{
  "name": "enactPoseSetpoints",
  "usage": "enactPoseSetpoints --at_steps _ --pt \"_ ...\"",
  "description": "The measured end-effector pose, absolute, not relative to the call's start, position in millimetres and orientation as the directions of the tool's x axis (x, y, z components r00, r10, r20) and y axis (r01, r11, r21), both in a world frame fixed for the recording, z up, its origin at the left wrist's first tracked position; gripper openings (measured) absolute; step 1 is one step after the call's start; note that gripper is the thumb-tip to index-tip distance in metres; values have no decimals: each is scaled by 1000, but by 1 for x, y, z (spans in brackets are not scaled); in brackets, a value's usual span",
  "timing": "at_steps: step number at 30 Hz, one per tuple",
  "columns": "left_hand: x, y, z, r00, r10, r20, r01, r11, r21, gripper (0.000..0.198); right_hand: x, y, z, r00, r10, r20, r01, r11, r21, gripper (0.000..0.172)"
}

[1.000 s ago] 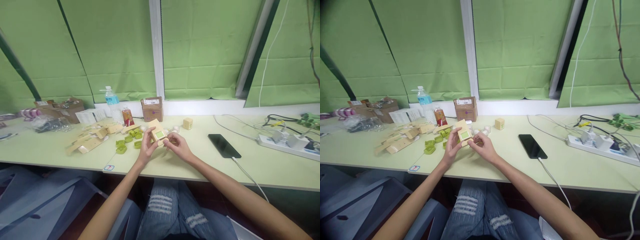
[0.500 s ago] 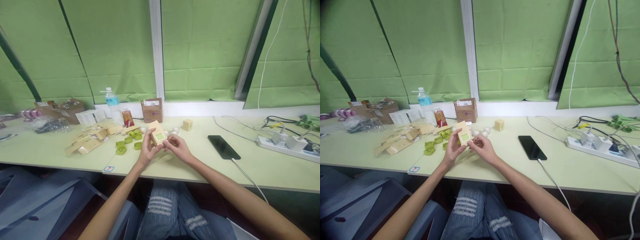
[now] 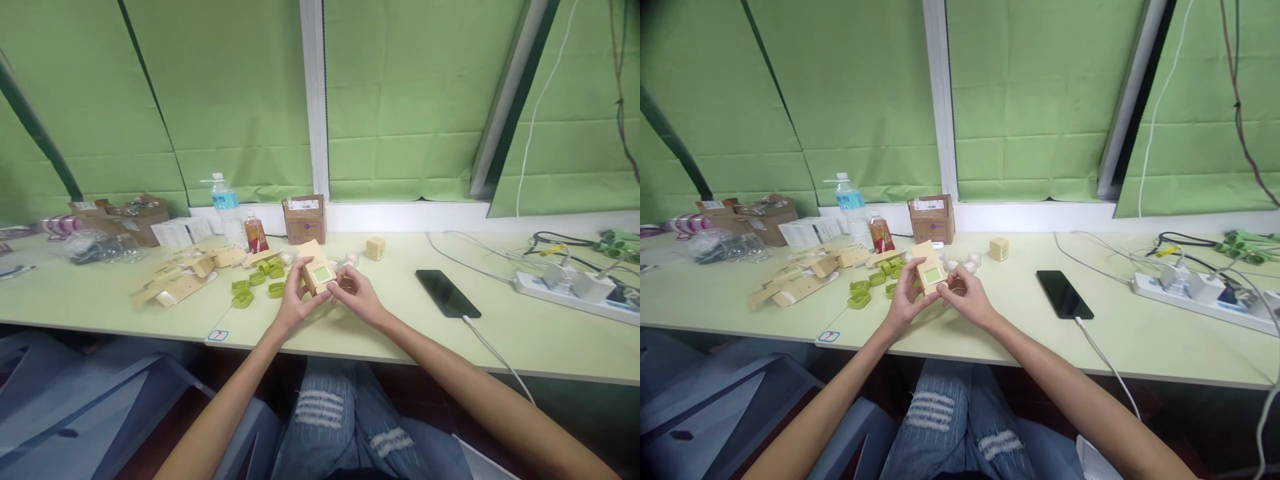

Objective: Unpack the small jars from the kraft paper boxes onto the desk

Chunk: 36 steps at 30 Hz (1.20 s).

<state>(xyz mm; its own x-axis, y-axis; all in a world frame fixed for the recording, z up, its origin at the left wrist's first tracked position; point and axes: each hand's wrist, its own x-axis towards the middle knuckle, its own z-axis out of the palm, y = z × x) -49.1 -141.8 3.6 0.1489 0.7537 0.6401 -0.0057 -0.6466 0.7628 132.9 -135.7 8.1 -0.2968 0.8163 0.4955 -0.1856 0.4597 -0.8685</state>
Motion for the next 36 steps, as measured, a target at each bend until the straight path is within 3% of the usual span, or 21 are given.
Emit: enactPoseSetpoints --at_steps 15,22,28,36 --pt "-53 -140 3 198 742 641 -38 -647 761 69 133 -134 4 -310 774 552 -70 560 -826 39" --pt "-52 -141 6 204 756 622 -44 -628 777 73 133 -132 3 -304 786 539 -116 531 -839 40" --pt "-48 -140 8 123 770 626 -15 -629 777 64 133 -132 4 -263 782 565 -134 550 -824 41" --pt "-50 -138 5 120 734 668 46 -676 735 56 140 -131 1 -308 688 657 -13 688 -726 36"
